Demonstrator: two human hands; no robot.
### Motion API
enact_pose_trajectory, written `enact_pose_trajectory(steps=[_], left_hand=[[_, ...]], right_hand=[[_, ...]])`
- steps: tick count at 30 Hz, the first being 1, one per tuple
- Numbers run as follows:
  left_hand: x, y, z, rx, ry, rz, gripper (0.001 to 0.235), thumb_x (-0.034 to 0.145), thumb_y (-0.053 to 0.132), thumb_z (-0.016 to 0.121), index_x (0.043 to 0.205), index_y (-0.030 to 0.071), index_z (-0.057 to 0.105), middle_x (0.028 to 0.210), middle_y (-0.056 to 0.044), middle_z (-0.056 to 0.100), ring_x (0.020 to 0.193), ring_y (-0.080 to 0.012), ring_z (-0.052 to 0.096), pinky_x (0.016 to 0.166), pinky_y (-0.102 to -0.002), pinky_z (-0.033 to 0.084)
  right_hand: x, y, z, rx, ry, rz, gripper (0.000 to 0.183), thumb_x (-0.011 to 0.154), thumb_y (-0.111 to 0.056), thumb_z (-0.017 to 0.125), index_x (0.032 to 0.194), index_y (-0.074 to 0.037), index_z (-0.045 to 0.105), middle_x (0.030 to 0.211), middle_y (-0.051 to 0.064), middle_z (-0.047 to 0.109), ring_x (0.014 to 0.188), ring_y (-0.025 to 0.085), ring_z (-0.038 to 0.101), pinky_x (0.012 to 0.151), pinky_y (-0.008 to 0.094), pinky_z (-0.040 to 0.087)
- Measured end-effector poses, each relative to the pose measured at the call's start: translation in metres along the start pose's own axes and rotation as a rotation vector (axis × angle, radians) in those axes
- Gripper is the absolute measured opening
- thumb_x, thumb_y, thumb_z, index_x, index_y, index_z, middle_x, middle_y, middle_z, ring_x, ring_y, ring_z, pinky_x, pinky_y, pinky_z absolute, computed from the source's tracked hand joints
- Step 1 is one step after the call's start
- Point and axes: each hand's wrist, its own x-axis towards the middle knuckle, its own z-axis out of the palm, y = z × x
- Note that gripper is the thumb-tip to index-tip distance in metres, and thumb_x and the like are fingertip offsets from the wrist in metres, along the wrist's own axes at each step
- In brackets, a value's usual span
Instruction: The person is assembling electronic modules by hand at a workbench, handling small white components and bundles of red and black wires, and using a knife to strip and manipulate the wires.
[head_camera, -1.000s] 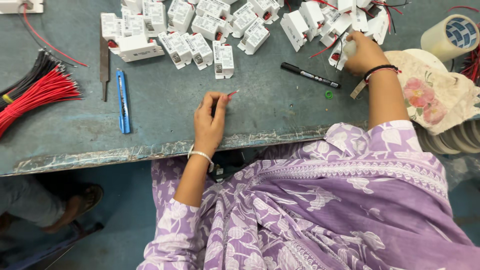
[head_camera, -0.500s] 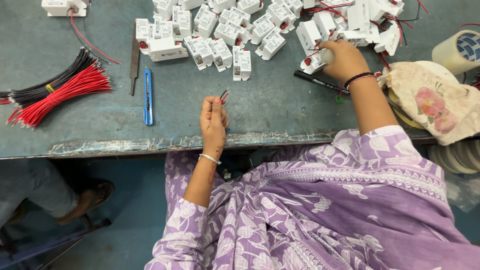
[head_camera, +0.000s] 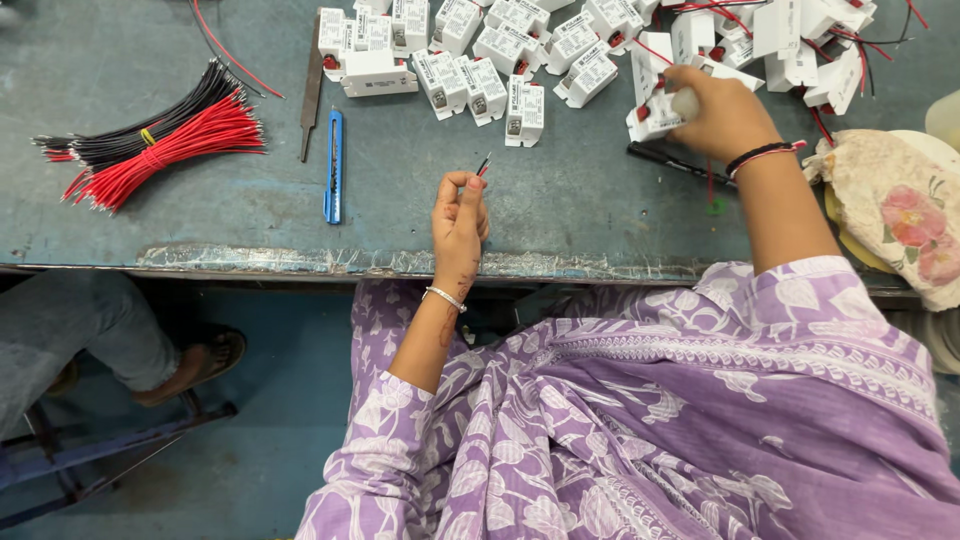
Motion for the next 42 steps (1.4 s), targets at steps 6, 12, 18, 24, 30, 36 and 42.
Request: enact_pose_trajectory(steps=[6, 12, 18, 24, 30, 36, 42], left_hand=[[-0.002, 0.002, 0.003, 0.020, -0.002, -0.019, 0.021, 0.106, 0.028, 0.062, 0.111, 0.008, 0.058, 0.064, 0.012, 0.037, 0.051, 0.0006, 0.027, 0.045, -0.023, 0.021], [-0.004, 0.005, 0.006, 0.166, -0.049, -0.011, 0.023, 0.107, 0.029, 0.061, 0.107, 0.007, 0.068, 0.067, 0.014, 0.043, 0.053, 0.0017, 0.030, 0.047, -0.022, 0.022], [-0.004, 0.003, 0.001, 0.183, -0.125, -0.038, 0.021, 0.108, 0.026, 0.059, 0.102, 0.008, 0.069, 0.066, 0.014, 0.041, 0.056, 0.0027, 0.031, 0.050, -0.021, 0.022], [-0.009, 0.010, 0.013, 0.356, -0.308, -0.198, 0.028, 0.096, 0.027, 0.075, 0.086, 0.002, 0.067, 0.073, 0.006, 0.060, 0.065, -0.0009, 0.052, 0.056, -0.022, 0.042], [-0.006, 0.035, 0.031, 0.835, -0.328, -0.104, 0.031, 0.084, 0.032, 0.078, 0.094, 0.003, 0.077, 0.073, -0.007, 0.074, 0.062, -0.0109, 0.065, 0.060, -0.028, 0.052], [-0.006, 0.044, 0.036, 0.890, -0.314, -0.139, 0.029, 0.084, 0.031, 0.076, 0.089, 0.002, 0.076, 0.075, -0.008, 0.075, 0.067, -0.0153, 0.072, 0.065, -0.031, 0.055], [-0.009, 0.050, 0.030, 1.020, -0.367, -0.245, 0.035, 0.083, 0.038, 0.072, 0.095, 0.006, 0.079, 0.082, -0.010, 0.078, 0.074, -0.0219, 0.076, 0.071, -0.034, 0.057]], right_hand=[[-0.019, -0.048, -0.054, -0.032, 0.256, -0.193, 0.054, 0.086, -0.030, 0.092, 0.127, -0.004, 0.068, 0.111, 0.020, 0.072, 0.101, 0.039, 0.070, 0.088, 0.046, 0.055], [-0.038, -0.136, -0.014, 0.082, 0.078, -0.152, 0.051, 0.086, -0.048, 0.081, 0.112, -0.005, 0.072, 0.098, 0.019, 0.073, 0.087, 0.036, 0.072, 0.075, 0.046, 0.056], [-0.049, -0.186, 0.013, 0.031, -0.206, -0.097, 0.051, 0.083, -0.056, 0.076, 0.100, -0.008, 0.073, 0.087, 0.019, 0.073, 0.082, 0.040, 0.071, 0.071, 0.051, 0.055], [-0.065, -0.171, -0.073, 0.723, 0.001, -0.023, 0.042, 0.102, -0.047, 0.073, 0.108, -0.006, 0.065, 0.080, 0.010, 0.064, 0.065, 0.016, 0.063, 0.049, 0.032, 0.045], [-0.094, -0.177, -0.098, 1.242, 0.163, -0.330, 0.058, 0.110, -0.071, 0.038, 0.111, -0.013, 0.035, 0.059, 0.012, 0.041, 0.042, 0.020, 0.037, 0.045, 0.036, 0.039], [-0.081, -0.185, -0.090, 1.106, 0.252, -0.338, 0.061, 0.107, -0.073, 0.032, 0.108, -0.012, 0.029, 0.058, 0.015, 0.037, 0.039, 0.023, 0.036, 0.042, 0.040, 0.039], [-0.085, -0.176, -0.092, 1.145, 0.244, -0.315, 0.061, 0.110, -0.072, 0.029, 0.108, -0.011, 0.029, 0.060, 0.015, 0.038, 0.041, 0.024, 0.035, 0.044, 0.040, 0.039]])
